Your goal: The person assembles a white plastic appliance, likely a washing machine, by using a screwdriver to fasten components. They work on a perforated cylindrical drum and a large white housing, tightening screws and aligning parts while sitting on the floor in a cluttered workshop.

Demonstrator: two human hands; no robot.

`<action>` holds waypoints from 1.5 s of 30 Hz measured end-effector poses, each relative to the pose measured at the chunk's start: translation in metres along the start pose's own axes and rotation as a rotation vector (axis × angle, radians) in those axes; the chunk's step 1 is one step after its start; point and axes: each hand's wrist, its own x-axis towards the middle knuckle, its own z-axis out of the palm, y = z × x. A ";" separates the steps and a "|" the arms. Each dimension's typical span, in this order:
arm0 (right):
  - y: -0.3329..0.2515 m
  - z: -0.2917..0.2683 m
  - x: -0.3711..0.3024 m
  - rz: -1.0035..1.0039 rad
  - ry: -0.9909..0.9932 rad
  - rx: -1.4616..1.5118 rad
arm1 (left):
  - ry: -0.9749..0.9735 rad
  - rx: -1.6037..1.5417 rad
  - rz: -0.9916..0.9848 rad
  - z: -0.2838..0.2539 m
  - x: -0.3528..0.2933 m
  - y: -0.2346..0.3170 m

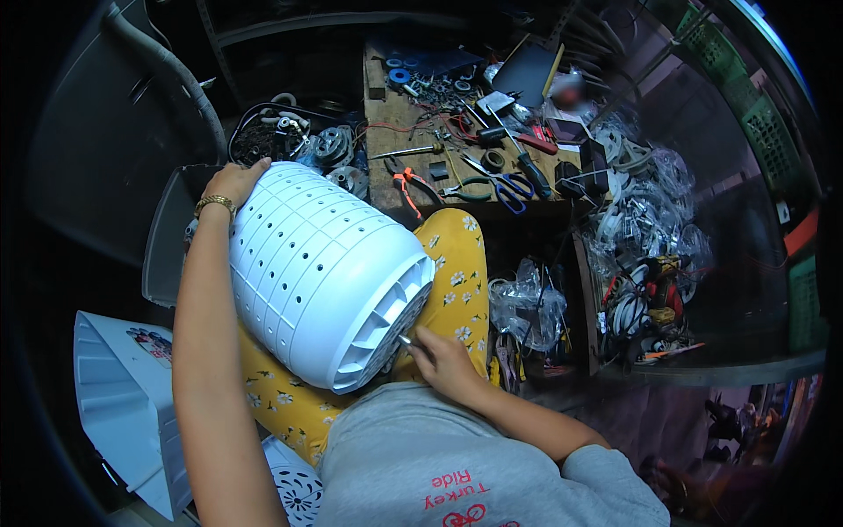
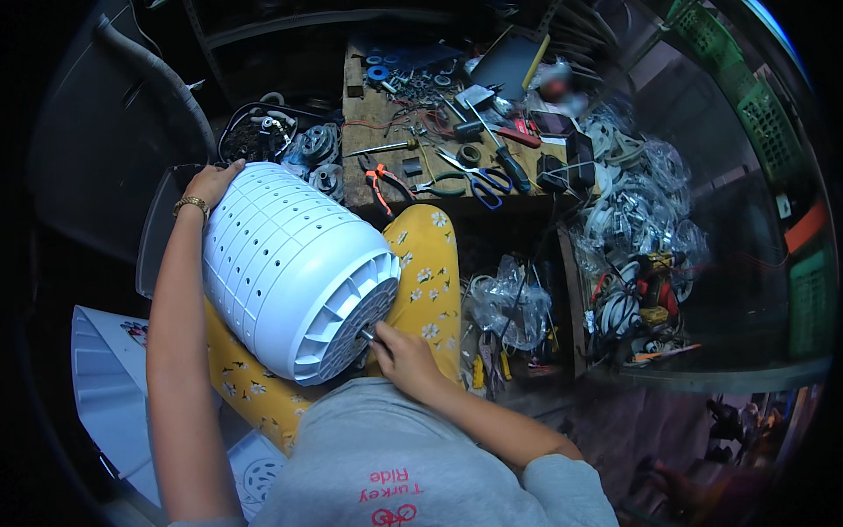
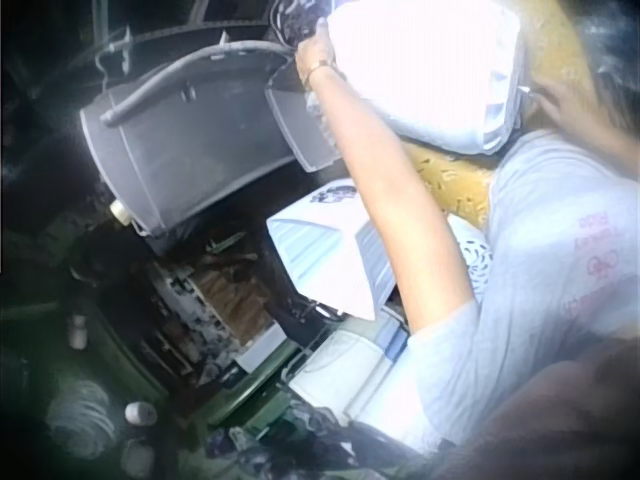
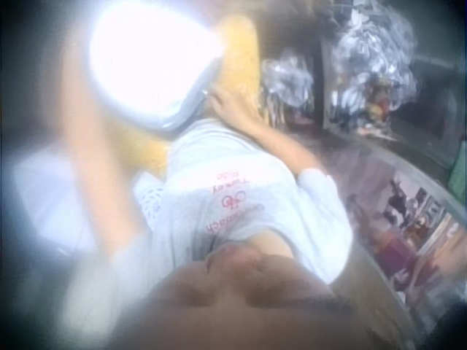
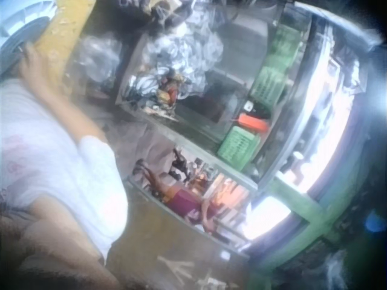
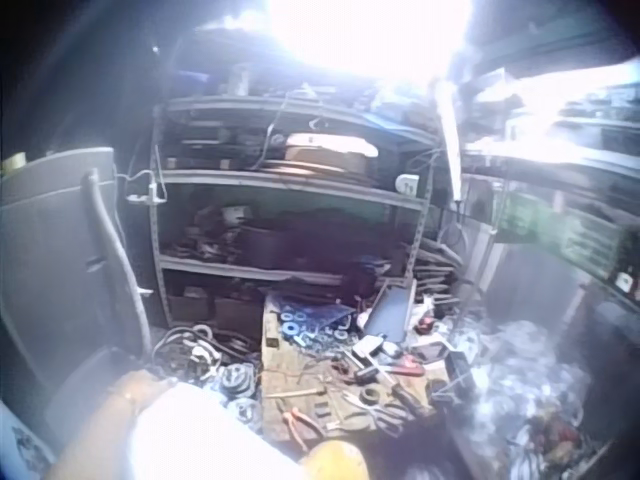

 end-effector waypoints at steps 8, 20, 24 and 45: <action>0.004 -0.013 -0.020 0.135 -0.026 0.100 | -0.043 -0.025 0.007 0.002 -0.001 -0.003; 0.017 0.013 -0.006 0.203 -0.052 0.283 | -0.026 -0.041 0.019 0.003 -0.007 -0.002; 0.011 0.004 0.008 0.453 -0.176 0.549 | -0.079 0.006 0.060 0.001 0.003 -0.005; 0.014 -0.089 0.026 -0.166 -0.145 -0.075 | -0.057 -0.028 0.060 0.032 -0.009 -0.041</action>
